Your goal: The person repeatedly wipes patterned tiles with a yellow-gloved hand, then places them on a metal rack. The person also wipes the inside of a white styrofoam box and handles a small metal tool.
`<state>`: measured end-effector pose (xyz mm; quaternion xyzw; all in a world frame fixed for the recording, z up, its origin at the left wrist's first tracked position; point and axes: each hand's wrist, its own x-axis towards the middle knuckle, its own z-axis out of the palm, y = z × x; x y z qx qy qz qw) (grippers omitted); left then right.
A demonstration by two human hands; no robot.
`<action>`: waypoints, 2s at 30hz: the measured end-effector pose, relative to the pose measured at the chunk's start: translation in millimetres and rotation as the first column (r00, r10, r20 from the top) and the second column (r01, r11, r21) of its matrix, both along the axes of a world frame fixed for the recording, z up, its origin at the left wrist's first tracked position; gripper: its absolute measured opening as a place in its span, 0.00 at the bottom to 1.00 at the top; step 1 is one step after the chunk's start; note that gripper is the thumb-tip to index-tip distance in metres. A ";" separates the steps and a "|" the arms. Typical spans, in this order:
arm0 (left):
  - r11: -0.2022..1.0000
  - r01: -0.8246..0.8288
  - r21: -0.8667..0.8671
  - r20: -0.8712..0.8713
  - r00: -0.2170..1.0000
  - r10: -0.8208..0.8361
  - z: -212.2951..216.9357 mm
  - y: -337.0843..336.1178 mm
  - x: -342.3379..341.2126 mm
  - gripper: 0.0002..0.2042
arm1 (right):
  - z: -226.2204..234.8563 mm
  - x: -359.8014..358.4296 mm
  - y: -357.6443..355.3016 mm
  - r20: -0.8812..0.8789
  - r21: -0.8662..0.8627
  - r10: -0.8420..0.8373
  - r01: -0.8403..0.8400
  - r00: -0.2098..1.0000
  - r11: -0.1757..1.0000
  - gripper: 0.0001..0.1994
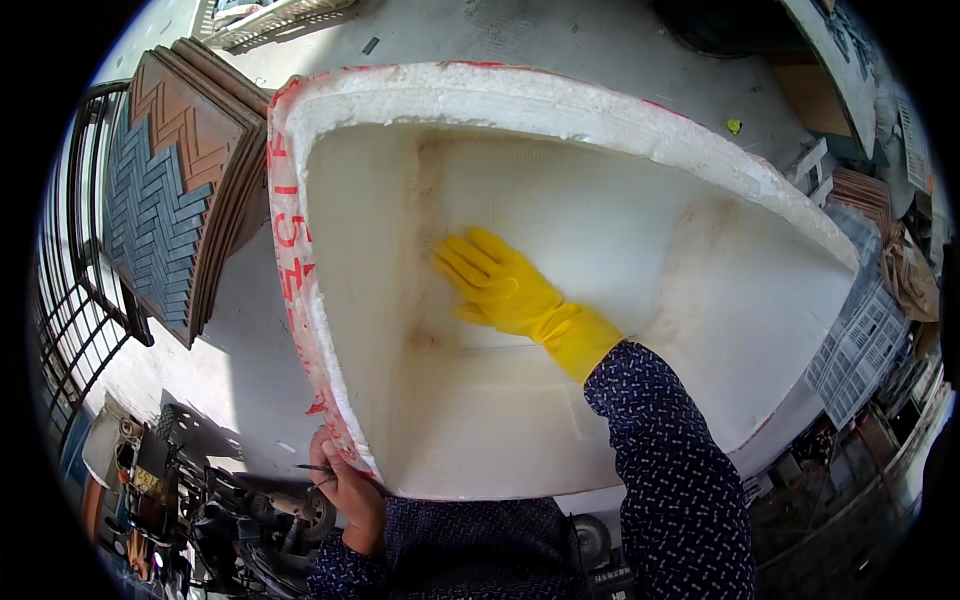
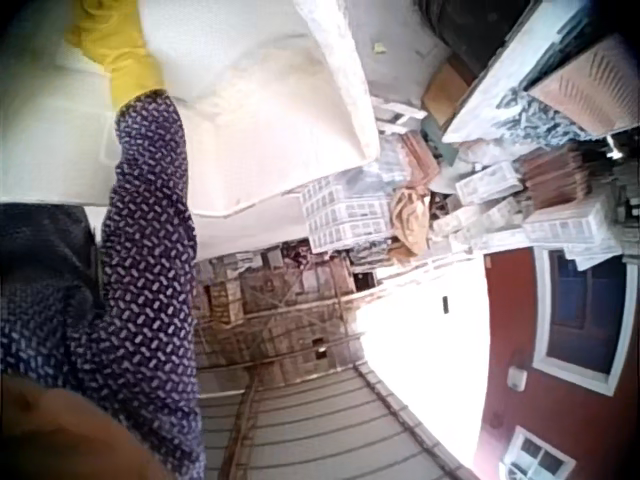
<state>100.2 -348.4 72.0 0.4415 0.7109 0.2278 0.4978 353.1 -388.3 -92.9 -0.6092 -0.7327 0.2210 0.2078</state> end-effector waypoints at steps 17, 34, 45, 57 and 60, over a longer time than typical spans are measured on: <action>0.993 0.114 0.002 0.021 0.993 -0.114 1.6 6.7 11.3 0.13 | -2.0 -7.8 -6.8 0.015 -0.039 0.258 -0.257 0.966 0.966 0.27; 0.993 0.116 -0.007 -0.015 0.993 -0.116 2.0 2.6 8.4 0.12 | -10.7 -14.0 70.9 0.093 0.026 -0.290 0.289 0.952 0.957 0.19; 0.978 0.209 0.024 0.023 0.977 -0.210 -2.3 3.1 10.0 0.14 | -18.6 -95.2 -29.1 -0.395 -0.466 -0.060 -0.143 0.917 0.873 0.18; 0.990 0.137 0.033 0.102 0.985 -0.140 0.6 2.5 16.9 0.16 | 16.9 -24.1 -18.7 -0.767 -0.638 -0.431 -0.500 0.475 0.585 0.18; 0.989 0.143 0.043 0.097 0.984 -0.147 0.4 2.2 12.3 0.16 | 25.4 -3.6 -7.1 -0.750 -0.655 -0.498 -0.391 0.434 0.647 0.18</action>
